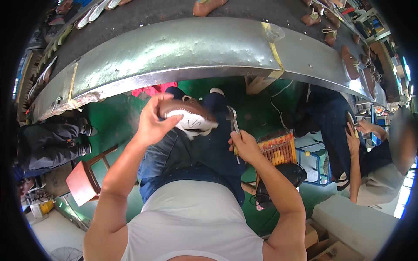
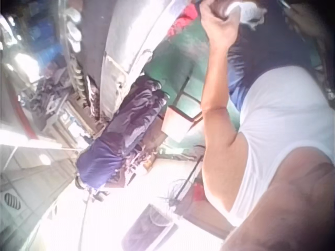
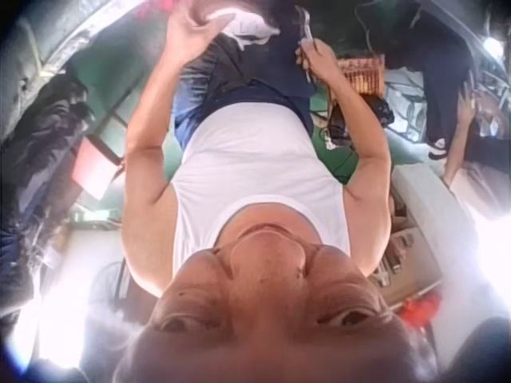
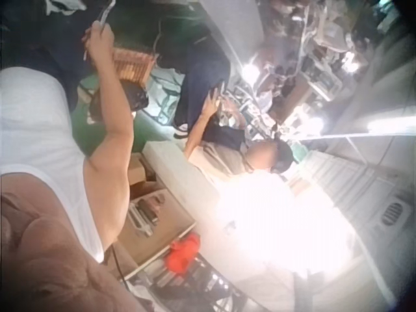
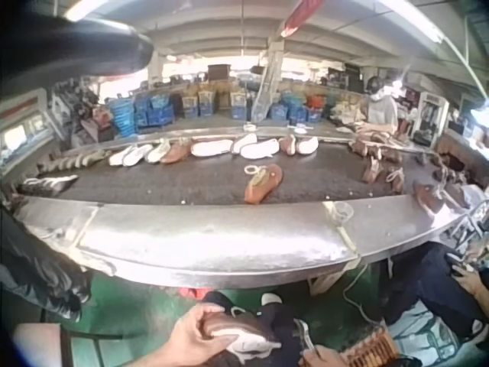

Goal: Manually attaching soles and uppers of shoes using specialized pincers on a conveyor line.

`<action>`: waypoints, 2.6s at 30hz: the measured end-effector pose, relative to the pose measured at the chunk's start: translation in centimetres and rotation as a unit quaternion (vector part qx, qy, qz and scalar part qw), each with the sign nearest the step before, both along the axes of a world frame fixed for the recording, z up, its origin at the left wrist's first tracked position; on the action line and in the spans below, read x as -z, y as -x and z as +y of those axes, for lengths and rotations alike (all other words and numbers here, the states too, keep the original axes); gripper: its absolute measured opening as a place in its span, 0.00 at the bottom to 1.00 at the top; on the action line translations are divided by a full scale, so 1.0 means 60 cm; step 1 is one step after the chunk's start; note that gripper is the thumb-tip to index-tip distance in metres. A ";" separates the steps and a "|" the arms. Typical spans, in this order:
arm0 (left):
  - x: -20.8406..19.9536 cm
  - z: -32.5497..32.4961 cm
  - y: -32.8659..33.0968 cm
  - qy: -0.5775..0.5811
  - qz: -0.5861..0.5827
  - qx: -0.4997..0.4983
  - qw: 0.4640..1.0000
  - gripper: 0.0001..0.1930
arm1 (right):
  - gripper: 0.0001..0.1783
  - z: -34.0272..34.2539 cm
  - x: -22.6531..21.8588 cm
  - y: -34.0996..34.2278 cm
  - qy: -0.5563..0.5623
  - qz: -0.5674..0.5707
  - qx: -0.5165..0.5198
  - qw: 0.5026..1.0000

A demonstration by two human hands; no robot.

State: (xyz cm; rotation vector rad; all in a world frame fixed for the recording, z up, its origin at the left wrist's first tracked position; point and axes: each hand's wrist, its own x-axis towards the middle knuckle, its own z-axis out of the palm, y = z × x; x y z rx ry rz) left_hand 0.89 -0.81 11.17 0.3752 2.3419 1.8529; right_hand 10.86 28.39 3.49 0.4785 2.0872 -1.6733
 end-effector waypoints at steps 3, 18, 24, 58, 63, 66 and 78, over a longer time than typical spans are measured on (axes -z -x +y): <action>0.045 0.061 0.037 -0.191 -0.064 0.008 0.979 0.24 | 0.17 0.003 -0.001 0.001 -0.003 -0.004 -0.035 0.999; 0.157 0.030 -0.083 0.245 0.039 0.045 0.968 0.09 | 0.10 -0.024 -0.077 -0.001 -0.065 -0.008 -0.289 0.955; 0.135 0.051 -0.104 0.285 0.100 0.059 0.952 0.10 | 0.13 -0.016 -0.085 0.068 0.055 -0.186 -0.315 0.929; 0.195 0.104 -0.054 0.030 -0.356 0.029 0.934 0.30 | 0.16 0.068 -0.036 0.028 0.053 -0.191 -0.270 0.942; 0.194 0.114 -0.051 0.109 -0.315 0.048 0.941 0.30 | 0.19 -0.025 -0.058 0.030 -0.079 0.100 -0.157 0.979; 0.209 0.106 -0.044 0.126 -0.314 0.063 0.939 0.31 | 0.21 -0.030 -0.020 0.048 -0.179 0.074 -0.241 0.951; 0.189 0.083 -0.008 -0.072 -0.520 0.139 0.840 0.28 | 0.18 -0.046 -0.047 -0.031 -0.259 0.109 -0.417 0.864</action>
